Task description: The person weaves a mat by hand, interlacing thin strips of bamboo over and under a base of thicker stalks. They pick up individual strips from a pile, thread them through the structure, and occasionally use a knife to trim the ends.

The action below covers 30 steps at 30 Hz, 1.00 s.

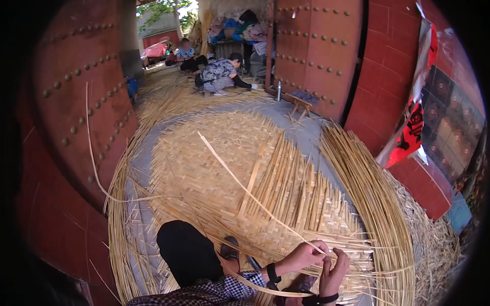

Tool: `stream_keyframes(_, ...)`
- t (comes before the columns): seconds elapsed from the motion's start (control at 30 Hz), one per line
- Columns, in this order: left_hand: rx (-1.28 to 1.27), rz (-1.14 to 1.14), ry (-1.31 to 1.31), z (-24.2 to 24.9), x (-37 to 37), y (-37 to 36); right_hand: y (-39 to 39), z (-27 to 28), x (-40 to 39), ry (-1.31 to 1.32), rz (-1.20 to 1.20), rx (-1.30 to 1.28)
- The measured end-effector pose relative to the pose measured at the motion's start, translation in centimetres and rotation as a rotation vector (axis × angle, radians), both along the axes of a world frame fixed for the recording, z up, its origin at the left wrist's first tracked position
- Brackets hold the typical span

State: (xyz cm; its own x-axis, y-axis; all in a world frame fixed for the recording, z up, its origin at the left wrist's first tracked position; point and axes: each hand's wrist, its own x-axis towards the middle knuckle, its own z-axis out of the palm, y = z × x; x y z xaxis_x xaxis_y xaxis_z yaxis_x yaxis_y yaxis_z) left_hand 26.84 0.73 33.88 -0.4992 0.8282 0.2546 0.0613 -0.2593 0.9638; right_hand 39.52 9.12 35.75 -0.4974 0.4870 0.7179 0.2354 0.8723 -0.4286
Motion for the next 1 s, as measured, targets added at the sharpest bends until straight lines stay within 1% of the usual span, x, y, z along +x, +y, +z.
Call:
stream_keyframes(0.03,0.021,0.004,0.033,-0.1,0.2,0.1,0.1,0.6,0.1,-0.031,0.106,-0.146)
stream_keyframes(0.07,0.008,-0.024,-0.056,-0.5,-0.2,0.3,0.1,1.4,0.3,-0.059,0.180,-0.305)
stream_keyframes(0.1,-0.007,-0.059,-0.134,0.0,-0.6,-0.1,0.6,1.1,0.5,-0.069,0.223,-0.413)
stream_keyframes(0.13,-0.021,-0.080,-0.232,0.0,-0.9,-0.1,0.3,2.0,0.6,-0.059,0.232,-0.424)
stream_keyframes(0.17,0.062,-0.090,-0.306,0.1,-0.8,0.0,0.5,1.8,0.6,-0.019,0.238,-0.413)
stream_keyframes(0.2,0.086,-0.091,-0.370,1.1,-0.5,-0.2,0.7,1.9,0.6,-0.025,0.241,-0.464)
stream_keyframes(0.23,0.090,-0.094,-0.420,1.7,-0.3,-0.3,0.5,2.5,0.9,-0.074,0.228,-0.570)
stream_keyframes(0.27,0.055,-0.087,-0.436,2.0,-0.1,-0.4,0.6,2.2,0.8,-0.023,0.255,-0.562)
stream_keyframes(0.33,0.071,-0.087,-0.436,1.6,0.0,-0.3,1.1,1.7,0.8,-0.020,0.287,-0.521)
stream_keyframes(0.43,0.007,-0.123,-0.389,2.2,-0.1,-0.7,1.2,1.1,1.0,-0.012,0.295,-0.589)
stream_keyframes(0.53,-0.046,-0.150,-0.370,2.4,0.0,-0.6,0.5,2.1,1.3,-0.058,0.205,-0.718)
stream_keyframes(0.57,0.006,-0.163,-0.392,2.0,0.1,-0.4,0.6,1.8,1.3,-0.039,0.196,-0.739)
stream_keyframes(0.67,0.027,-0.145,-0.463,2.1,0.8,-0.2,0.4,1.8,1.2,-0.094,0.093,-0.590)
stream_keyframes(0.7,0.030,-0.145,-0.471,2.1,0.7,-0.1,0.3,1.9,1.2,-0.088,0.097,-0.656)
stream_keyframes(0.8,0.025,-0.134,-0.479,1.9,0.5,-0.2,0.5,0.8,1.0,0.034,0.232,-0.638)
stream_keyframes(0.83,0.015,-0.128,-0.467,1.8,0.4,-0.3,0.5,1.1,1.3,-0.055,0.199,-0.612)
stream_keyframes(0.93,-0.022,-0.128,-0.491,2.2,0.5,-0.4,0.3,1.4,1.4,-0.126,0.129,-0.677)
stream_keyframes(1.0,-0.031,-0.147,-0.549,2.2,0.5,-0.5,0.0,1.4,1.3,-0.129,0.063,-0.594)
